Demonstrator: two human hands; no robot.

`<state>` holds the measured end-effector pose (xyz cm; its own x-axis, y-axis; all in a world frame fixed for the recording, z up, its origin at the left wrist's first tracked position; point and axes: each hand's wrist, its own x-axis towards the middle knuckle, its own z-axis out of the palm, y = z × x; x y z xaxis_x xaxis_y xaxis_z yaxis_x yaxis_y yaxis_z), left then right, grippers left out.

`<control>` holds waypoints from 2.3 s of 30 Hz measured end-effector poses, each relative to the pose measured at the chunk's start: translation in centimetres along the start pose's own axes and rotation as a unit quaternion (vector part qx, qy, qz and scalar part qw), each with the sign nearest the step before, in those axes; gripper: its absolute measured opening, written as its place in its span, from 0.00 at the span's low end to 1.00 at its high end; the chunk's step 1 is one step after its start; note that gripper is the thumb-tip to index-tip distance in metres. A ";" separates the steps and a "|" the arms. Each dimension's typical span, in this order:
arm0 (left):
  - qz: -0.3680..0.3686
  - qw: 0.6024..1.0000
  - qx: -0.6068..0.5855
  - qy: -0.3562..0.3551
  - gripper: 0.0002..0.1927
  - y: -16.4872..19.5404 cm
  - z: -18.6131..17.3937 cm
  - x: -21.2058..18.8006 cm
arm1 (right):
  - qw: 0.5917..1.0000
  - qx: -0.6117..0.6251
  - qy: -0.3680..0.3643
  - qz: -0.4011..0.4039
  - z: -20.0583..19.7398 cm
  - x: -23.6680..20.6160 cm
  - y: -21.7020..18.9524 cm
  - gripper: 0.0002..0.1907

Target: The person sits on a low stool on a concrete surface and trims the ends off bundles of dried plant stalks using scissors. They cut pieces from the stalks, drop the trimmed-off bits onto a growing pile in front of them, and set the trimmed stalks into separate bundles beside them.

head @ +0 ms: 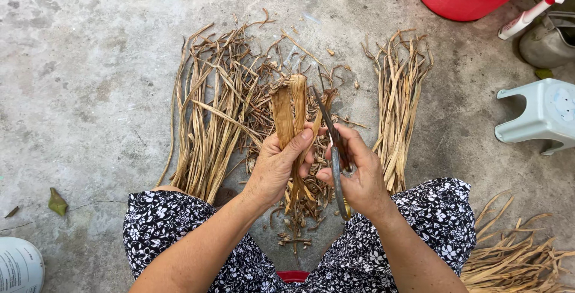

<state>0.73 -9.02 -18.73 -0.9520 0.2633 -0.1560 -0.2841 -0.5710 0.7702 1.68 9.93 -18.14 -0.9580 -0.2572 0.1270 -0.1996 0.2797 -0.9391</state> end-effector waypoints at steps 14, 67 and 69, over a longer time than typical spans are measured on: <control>-0.039 0.999 0.025 0.011 0.16 -0.6 0.4 -0.3 | 0.979 0.140 0.125 0.074 0.3 -0.3 1.7 0.23; 0.007 0.996 -0.073 0.046 0.13 -2.8 -0.2 0.8 | 0.999 0.030 -0.003 0.042 0.2 0.7 0.9 0.41; 0.002 0.996 -0.074 0.052 0.13 -2.9 -0.1 0.7 | 0.999 0.017 -0.011 0.037 0.3 0.6 1.0 0.41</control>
<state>0.86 -7.28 -21.09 -0.9576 0.1835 -0.2223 -0.2869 -0.6824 0.6724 0.96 9.76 -19.06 -0.9652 -0.2566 0.0504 -0.1210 0.2675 -0.9559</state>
